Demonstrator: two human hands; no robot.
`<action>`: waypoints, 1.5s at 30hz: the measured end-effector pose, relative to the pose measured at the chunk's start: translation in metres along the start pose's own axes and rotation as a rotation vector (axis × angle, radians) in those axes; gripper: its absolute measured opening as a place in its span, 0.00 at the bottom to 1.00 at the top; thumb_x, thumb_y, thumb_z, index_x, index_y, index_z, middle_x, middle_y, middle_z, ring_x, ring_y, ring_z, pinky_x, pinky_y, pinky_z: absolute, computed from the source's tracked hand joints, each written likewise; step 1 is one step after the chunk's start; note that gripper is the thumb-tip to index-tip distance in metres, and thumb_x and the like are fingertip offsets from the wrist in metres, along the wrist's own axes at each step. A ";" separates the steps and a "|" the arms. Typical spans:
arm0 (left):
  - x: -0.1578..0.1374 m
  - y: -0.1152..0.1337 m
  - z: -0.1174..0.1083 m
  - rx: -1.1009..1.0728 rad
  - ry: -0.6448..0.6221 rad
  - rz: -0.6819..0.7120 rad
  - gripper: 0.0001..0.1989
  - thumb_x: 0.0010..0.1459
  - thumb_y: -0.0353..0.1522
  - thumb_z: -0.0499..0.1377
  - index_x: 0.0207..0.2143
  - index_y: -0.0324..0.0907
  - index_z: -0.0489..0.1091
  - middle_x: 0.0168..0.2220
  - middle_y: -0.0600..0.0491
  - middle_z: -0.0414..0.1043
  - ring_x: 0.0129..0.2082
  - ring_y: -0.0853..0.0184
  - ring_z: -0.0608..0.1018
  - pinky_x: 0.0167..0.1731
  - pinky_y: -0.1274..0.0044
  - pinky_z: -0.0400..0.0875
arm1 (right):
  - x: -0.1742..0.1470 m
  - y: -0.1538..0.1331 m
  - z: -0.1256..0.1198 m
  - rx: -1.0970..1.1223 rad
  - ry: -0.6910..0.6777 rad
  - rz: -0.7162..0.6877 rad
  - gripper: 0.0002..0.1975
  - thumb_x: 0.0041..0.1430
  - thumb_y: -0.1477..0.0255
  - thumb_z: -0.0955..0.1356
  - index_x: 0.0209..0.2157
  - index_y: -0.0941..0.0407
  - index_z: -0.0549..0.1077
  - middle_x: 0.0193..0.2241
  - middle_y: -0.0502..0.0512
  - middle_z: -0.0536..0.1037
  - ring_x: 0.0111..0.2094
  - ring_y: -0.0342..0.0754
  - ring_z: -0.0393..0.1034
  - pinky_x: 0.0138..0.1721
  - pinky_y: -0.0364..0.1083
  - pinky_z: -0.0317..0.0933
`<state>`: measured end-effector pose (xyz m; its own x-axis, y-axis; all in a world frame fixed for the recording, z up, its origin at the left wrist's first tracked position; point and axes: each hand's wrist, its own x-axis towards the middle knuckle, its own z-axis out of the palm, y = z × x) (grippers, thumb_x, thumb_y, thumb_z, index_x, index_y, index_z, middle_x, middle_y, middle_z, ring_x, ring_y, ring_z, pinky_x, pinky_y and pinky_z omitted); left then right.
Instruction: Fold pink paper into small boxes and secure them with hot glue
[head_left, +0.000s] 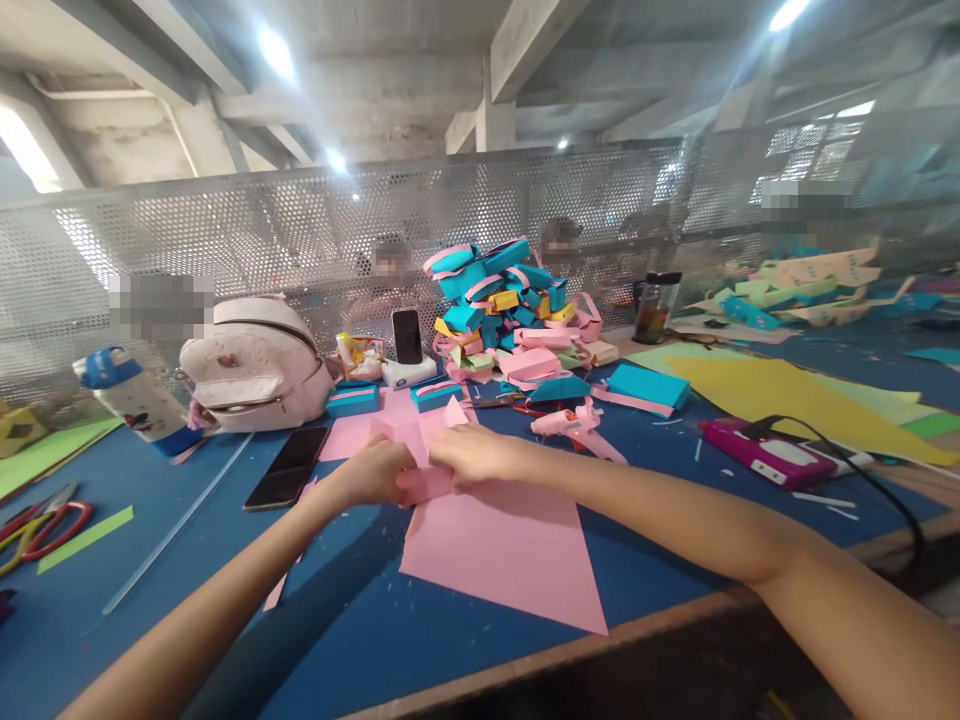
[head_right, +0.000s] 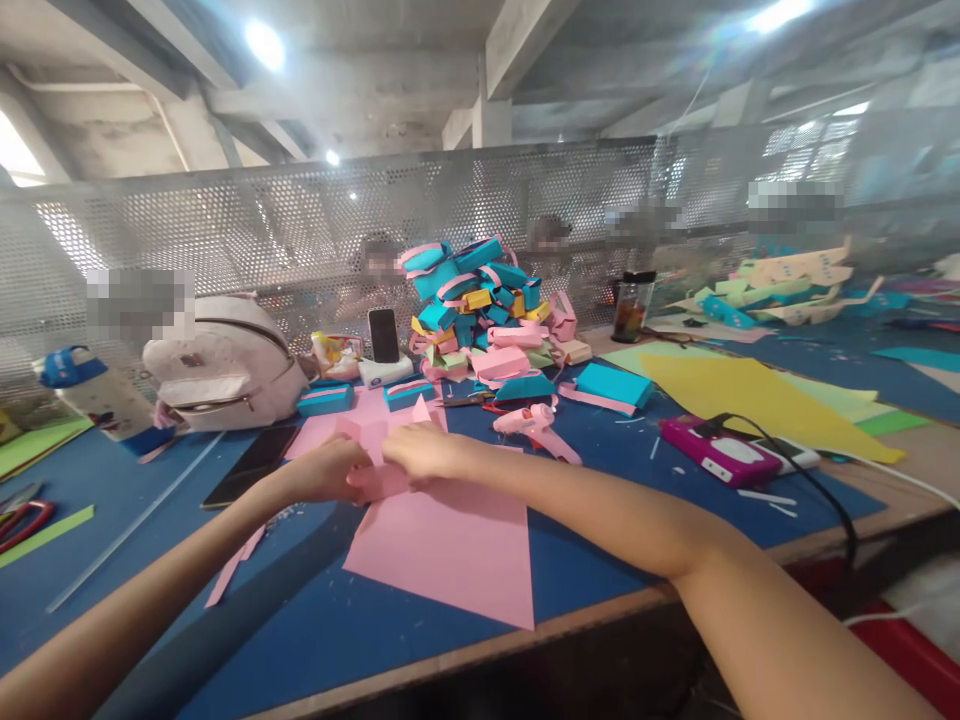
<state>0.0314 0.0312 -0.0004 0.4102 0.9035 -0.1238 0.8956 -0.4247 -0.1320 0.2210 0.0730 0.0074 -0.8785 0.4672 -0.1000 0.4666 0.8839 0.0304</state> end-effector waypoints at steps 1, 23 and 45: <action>-0.002 0.001 0.001 0.002 0.008 0.001 0.09 0.45 0.35 0.67 0.30 0.41 0.78 0.27 0.53 0.77 0.34 0.61 0.77 0.42 0.73 0.65 | -0.002 0.001 0.002 0.004 0.011 0.000 0.14 0.48 0.76 0.73 0.40 0.59 0.77 0.40 0.59 0.79 0.40 0.54 0.73 0.33 0.44 0.58; -0.026 0.006 0.005 0.023 0.184 -0.011 0.09 0.56 0.27 0.59 0.37 0.45 0.78 0.38 0.51 0.81 0.40 0.60 0.80 0.63 0.57 0.47 | -0.028 0.001 0.015 0.036 0.277 0.004 0.08 0.55 0.79 0.65 0.31 0.56 0.77 0.31 0.55 0.81 0.33 0.48 0.72 0.27 0.46 0.43; -0.044 0.005 0.001 -0.181 0.147 0.424 0.18 0.60 0.18 0.51 0.33 0.46 0.75 0.36 0.57 0.80 0.42 0.69 0.77 0.48 0.75 0.60 | -0.070 -0.017 -0.038 0.157 0.355 -0.098 0.13 0.65 0.74 0.63 0.41 0.52 0.80 0.41 0.51 0.82 0.43 0.50 0.75 0.41 0.45 0.59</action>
<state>0.0173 -0.0108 0.0038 0.7540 0.6568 0.0123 0.6543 -0.7526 0.0748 0.2705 0.0257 0.0515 -0.8876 0.3830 0.2557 0.3649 0.9237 -0.1171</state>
